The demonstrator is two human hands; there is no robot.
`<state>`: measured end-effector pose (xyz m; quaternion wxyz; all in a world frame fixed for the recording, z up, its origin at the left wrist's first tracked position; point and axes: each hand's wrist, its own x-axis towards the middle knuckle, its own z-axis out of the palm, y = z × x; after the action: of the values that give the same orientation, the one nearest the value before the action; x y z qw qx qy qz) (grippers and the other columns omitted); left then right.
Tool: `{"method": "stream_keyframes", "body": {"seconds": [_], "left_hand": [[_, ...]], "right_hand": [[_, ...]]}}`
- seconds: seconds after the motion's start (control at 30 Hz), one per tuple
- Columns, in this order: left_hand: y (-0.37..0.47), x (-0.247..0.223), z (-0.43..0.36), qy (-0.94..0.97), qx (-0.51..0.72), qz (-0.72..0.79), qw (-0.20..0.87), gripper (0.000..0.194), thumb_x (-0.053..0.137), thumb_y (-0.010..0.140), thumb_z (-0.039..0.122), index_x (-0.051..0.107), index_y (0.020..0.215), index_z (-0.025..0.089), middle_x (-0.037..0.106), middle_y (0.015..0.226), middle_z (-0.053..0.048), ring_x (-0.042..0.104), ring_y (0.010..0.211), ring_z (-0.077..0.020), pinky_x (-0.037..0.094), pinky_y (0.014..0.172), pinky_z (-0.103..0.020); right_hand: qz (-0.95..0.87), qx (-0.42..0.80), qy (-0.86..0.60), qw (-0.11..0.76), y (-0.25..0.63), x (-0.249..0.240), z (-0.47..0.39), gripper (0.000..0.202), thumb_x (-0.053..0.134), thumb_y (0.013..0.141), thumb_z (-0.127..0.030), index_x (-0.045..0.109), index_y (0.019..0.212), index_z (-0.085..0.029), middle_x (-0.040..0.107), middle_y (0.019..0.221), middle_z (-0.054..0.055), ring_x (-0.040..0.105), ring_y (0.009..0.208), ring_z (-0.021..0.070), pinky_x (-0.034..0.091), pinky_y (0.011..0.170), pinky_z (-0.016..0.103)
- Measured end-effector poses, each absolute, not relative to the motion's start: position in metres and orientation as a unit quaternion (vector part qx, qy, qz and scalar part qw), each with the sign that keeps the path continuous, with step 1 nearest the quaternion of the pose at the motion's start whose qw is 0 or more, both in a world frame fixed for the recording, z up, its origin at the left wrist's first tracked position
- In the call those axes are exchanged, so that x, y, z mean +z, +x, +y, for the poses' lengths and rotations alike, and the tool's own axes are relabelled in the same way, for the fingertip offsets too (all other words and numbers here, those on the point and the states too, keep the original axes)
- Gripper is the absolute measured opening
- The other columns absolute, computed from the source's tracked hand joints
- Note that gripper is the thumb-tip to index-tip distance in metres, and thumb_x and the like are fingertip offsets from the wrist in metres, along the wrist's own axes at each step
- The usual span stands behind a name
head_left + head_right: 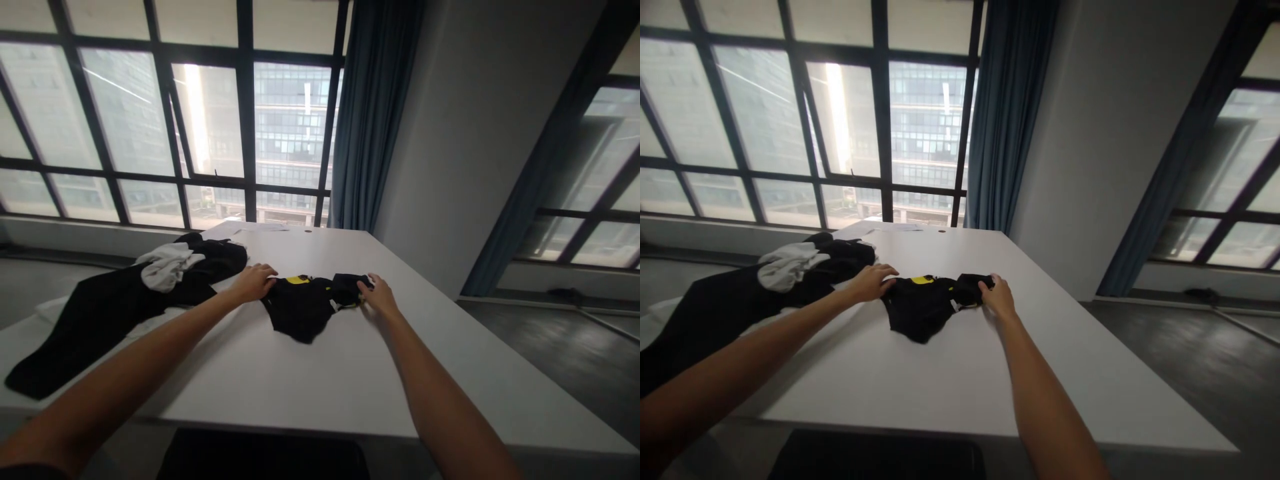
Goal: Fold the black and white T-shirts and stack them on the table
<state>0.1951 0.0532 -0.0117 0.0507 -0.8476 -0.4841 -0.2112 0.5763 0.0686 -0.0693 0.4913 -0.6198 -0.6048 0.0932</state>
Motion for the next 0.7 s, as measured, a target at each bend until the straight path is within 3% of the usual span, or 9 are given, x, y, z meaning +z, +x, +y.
{"method": "stream_keyframes", "body": {"seconds": [0.1, 0.17, 0.23, 0.3, 0.37, 0.47, 0.6, 0.7], "left_hand": [[0.226, -0.029, 0.040, -0.865, -0.144, -0.480, -0.023, 0.070, 0.061, 0.078, 0.060, 0.050, 0.139, 0.026, 0.053, 0.141, -0.012, 0.049, 0.125, -0.0347, 0.036, 0.105, -0.047], [0.243, -0.036, 0.035, -0.867, -0.087, -0.486, -0.061, 0.091, 0.067, 0.070, 0.065, 0.038, 0.148, 0.027, 0.045, 0.148, -0.014, 0.043, 0.131, -0.0395, 0.035, 0.105, -0.051], [0.251, -0.041, 0.035, -0.869, -0.050, -0.488, -0.068, 0.088, 0.068, 0.070, 0.061, 0.041, 0.147, 0.029, 0.047, 0.146, -0.014, 0.043, 0.131, -0.0416, 0.038, 0.102, -0.052], [0.248, -0.041, 0.039, -0.881, -0.050, -0.466, -0.061, 0.066, 0.069, 0.074, 0.051, 0.055, 0.136, 0.031, 0.055, 0.138, -0.011, 0.049, 0.125, -0.0382, 0.041, 0.099, -0.047], [0.235, -0.039, 0.046, -0.897, -0.069, -0.431, -0.067, 0.045, 0.069, 0.074, 0.040, 0.068, 0.119, 0.033, 0.063, 0.126, -0.006, 0.057, 0.116, -0.0319, 0.043, 0.097, -0.040], [0.198, -0.030, 0.060, -0.894, -0.145, -0.411, -0.102, 0.030, 0.069, 0.070, 0.033, 0.074, 0.100, 0.030, 0.068, 0.107, -0.003, 0.063, 0.102, -0.0262, 0.045, 0.095, -0.035], [0.147, -0.013, 0.074, -0.852, -0.278, -0.429, -0.112, 0.026, 0.060, 0.074, 0.035, 0.070, 0.095, 0.022, 0.066, 0.101, -0.005, 0.061, 0.101, -0.0244, 0.047, 0.093, -0.037], [0.134, -0.002, 0.077, -0.779, -0.415, -0.456, -0.117, 0.030, 0.053, 0.079, 0.039, 0.064, 0.098, 0.019, 0.067, 0.100, -0.005, 0.062, 0.099, -0.0240, 0.049, 0.090, -0.039]], "right_hand": [[-0.719, 0.046, -0.574, 0.390, 0.563, -0.070, 0.065, 0.065, 0.070, 0.073, -0.045, 0.059, 0.131, -0.021, 0.056, 0.135, 0.014, 0.048, 0.128, 0.0315, 0.033, 0.110, 0.047], [-0.747, 0.047, -0.583, 0.317, 0.556, -0.071, 0.063, 0.062, 0.074, 0.069, -0.040, 0.063, 0.128, -0.024, 0.061, 0.127, 0.012, 0.052, 0.121, 0.0321, 0.038, 0.104, 0.045], [-0.744, 0.041, -0.613, 0.263, 0.556, -0.072, 0.062, 0.046, 0.073, 0.069, -0.032, 0.071, 0.115, -0.024, 0.067, 0.116, 0.012, 0.058, 0.112, 0.0316, 0.043, 0.097, 0.042], [-0.734, 0.039, -0.629, 0.255, 0.564, -0.072, 0.064, 0.030, 0.068, 0.072, -0.027, 0.075, 0.101, -0.024, 0.071, 0.106, 0.010, 0.062, 0.103, 0.0294, 0.046, 0.091, 0.038], [-0.696, 0.041, -0.646, 0.312, 0.581, -0.069, 0.067, 0.026, 0.064, 0.075, -0.030, 0.074, 0.098, -0.022, 0.073, 0.099, 0.010, 0.065, 0.097, 0.0278, 0.047, 0.087, 0.037], [-0.550, 0.013, -0.697, 0.460, 0.617, -0.067, 0.073, 0.035, 0.055, 0.081, -0.041, 0.072, 0.100, -0.017, 0.073, 0.095, 0.015, 0.066, 0.096, 0.0306, 0.049, 0.086, 0.042], [-0.373, 0.012, -0.729, 0.574, 0.654, -0.074, 0.078, 0.040, 0.055, 0.081, -0.045, 0.071, 0.097, -0.012, 0.070, 0.096, 0.024, 0.063, 0.104, 0.0377, 0.046, 0.092, 0.053], [-0.426, 0.080, -0.688, 0.582, 0.654, -0.081, 0.082, 0.048, 0.059, 0.080, -0.049, 0.065, 0.110, -0.013, 0.068, 0.107, 0.023, 0.058, 0.113, 0.0384, 0.040, 0.098, 0.060]]}}
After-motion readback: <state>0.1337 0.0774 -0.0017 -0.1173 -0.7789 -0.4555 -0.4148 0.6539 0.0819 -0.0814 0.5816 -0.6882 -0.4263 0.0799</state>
